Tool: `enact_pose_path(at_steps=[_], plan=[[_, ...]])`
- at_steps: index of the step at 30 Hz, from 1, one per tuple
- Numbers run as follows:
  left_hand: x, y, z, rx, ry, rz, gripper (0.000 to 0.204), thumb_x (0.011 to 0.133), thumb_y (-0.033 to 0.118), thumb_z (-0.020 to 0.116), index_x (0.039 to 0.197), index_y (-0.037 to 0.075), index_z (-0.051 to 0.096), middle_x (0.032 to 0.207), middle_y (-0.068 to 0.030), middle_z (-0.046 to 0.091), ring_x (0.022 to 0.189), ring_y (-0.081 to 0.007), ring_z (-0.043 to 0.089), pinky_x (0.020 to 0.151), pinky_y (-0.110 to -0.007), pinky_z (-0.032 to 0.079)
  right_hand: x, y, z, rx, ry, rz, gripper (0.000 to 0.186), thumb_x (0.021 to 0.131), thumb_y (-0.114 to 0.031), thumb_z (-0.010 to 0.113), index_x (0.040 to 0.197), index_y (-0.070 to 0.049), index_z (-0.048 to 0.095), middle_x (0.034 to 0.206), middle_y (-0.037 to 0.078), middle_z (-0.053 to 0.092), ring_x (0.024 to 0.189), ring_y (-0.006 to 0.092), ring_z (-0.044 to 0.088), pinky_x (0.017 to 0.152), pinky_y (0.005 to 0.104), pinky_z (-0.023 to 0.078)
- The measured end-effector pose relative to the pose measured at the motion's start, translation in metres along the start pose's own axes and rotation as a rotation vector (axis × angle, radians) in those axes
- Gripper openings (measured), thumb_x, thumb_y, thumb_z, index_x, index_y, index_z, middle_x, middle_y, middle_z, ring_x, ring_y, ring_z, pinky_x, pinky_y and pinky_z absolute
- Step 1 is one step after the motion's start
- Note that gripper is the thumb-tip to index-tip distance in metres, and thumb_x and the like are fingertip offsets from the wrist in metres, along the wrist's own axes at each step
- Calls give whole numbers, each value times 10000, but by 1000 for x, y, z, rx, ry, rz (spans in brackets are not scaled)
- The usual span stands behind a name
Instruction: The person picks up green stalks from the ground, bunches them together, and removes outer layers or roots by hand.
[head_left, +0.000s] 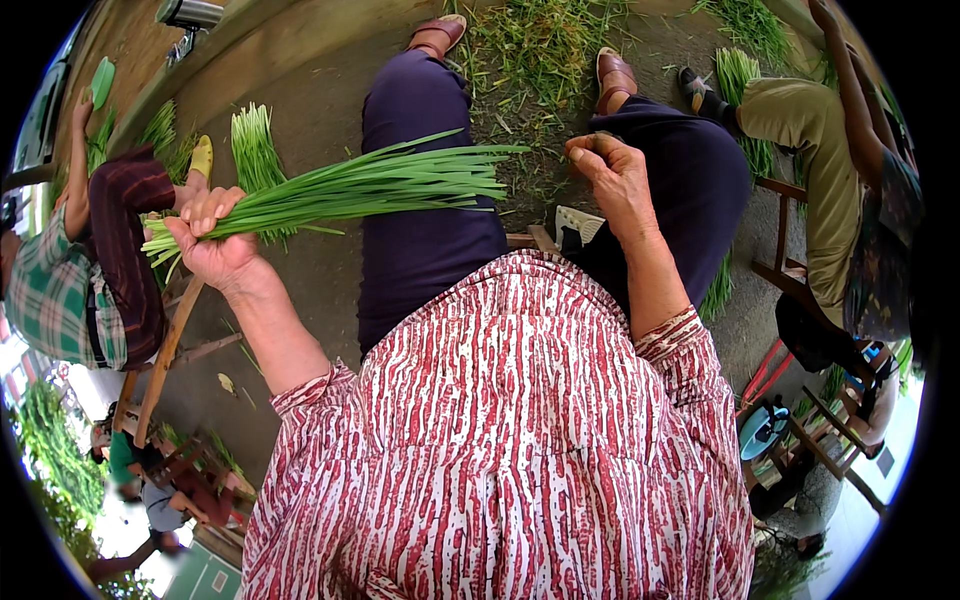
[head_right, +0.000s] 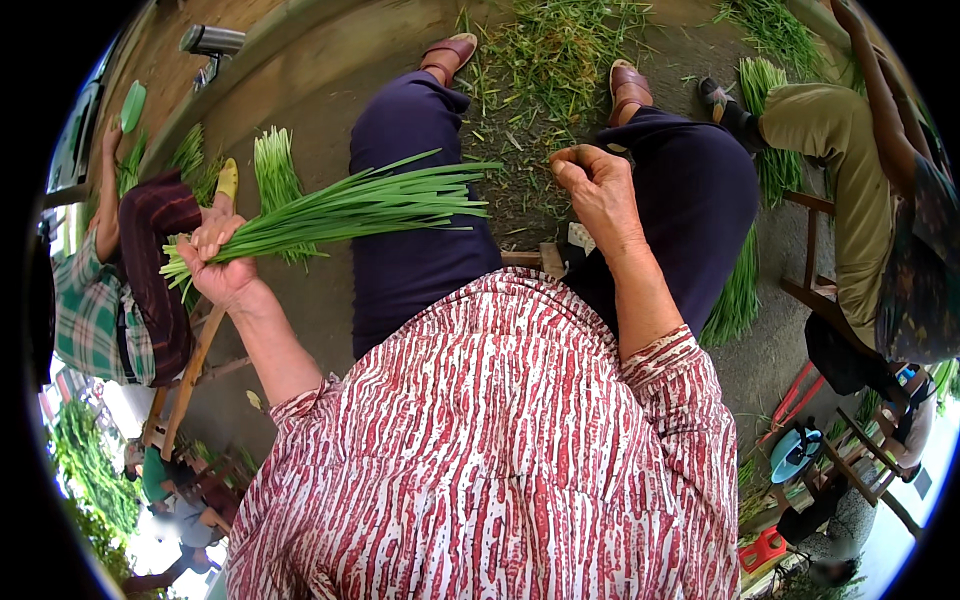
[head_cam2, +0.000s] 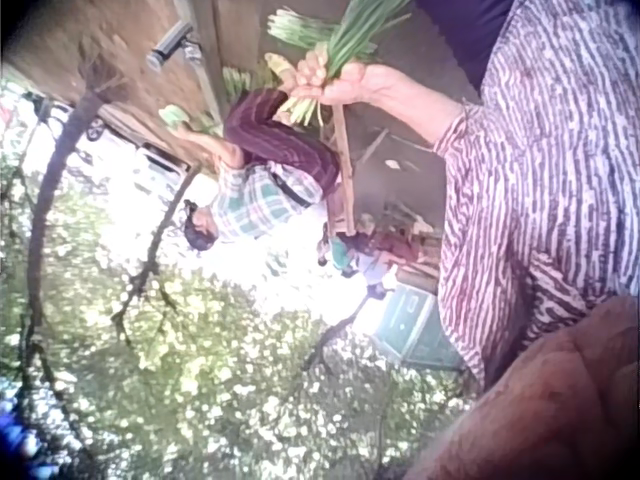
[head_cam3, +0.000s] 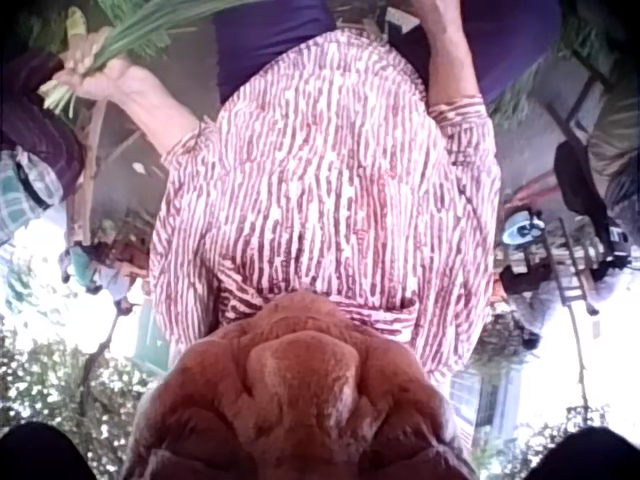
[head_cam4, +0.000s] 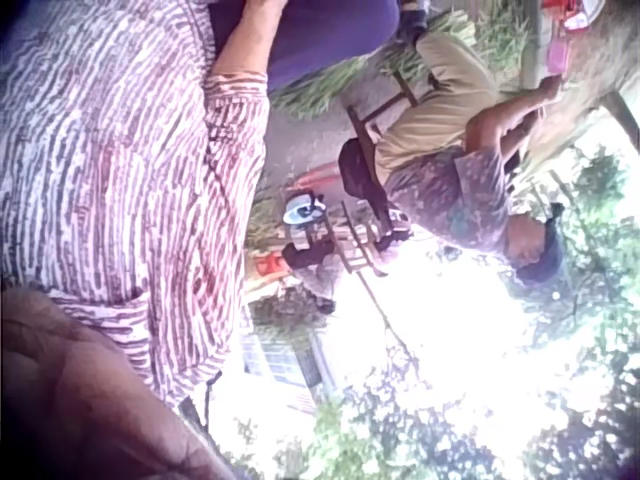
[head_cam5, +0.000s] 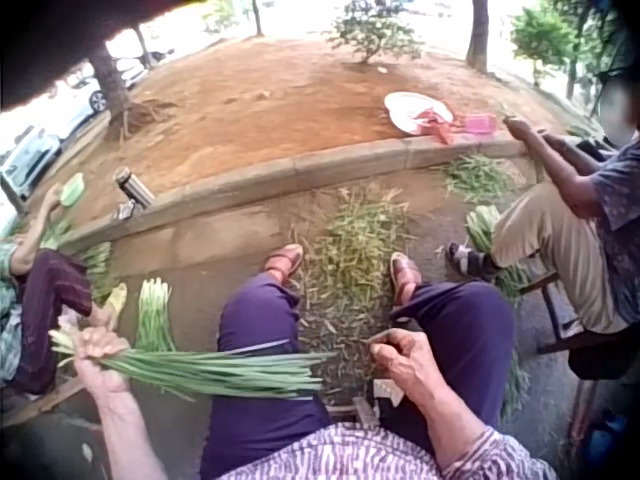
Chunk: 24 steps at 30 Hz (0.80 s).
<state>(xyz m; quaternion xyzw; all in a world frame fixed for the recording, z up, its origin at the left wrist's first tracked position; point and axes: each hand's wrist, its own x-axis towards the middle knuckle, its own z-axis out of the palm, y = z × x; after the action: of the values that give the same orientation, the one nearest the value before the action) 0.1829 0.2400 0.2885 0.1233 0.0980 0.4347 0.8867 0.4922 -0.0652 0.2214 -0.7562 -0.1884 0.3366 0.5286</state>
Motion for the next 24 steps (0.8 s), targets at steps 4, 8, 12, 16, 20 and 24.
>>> enact_pose_path(at_steps=[4,8,12,16,20,24], plan=[[-3,-3,4,40,-72,27,270,769,235,727,717,95,503,553,20,414,548,-118,427,630,-289,348,2,-6,4,7,-9,-38,202,866,-136,605,921,50,660,735,-6,594,670,50,491,613,203,400],[0,-7,7,60,-139,8,263,787,235,716,718,85,512,568,22,425,551,-112,425,627,-288,345,3,-16,7,-13,-10,-62,220,861,-151,604,893,60,659,656,0,571,623,54,486,579,222,407],[0,-7,9,68,-164,2,257,795,229,711,721,79,516,585,17,432,558,-110,426,628,-288,345,6,-14,8,-45,-29,-73,228,863,-158,608,901,61,658,652,-1,573,630,51,486,581,219,409],[-1,-11,13,79,-161,7,241,803,214,702,729,73,520,593,9,423,566,-112,428,629,-288,346,9,-22,16,-104,-106,-179,212,861,-149,603,941,38,663,767,50,630,698,112,556,641,262,445],[-1,-13,16,68,-154,10,239,807,207,697,729,65,520,606,6,420,572,-115,431,633,-289,348,19,-35,34,-389,-232,-338,218,857,-141,604,1021,-10,664,923,88,629,838,200,607,742,315,467],[-2,-12,17,68,-167,-9,237,805,203,698,737,64,518,611,8,419,575,-115,430,637,-289,347,25,-49,51,-609,-288,-507,194,829,-195,589,950,-77,684,882,125,603,891,320,595,795,419,468]])
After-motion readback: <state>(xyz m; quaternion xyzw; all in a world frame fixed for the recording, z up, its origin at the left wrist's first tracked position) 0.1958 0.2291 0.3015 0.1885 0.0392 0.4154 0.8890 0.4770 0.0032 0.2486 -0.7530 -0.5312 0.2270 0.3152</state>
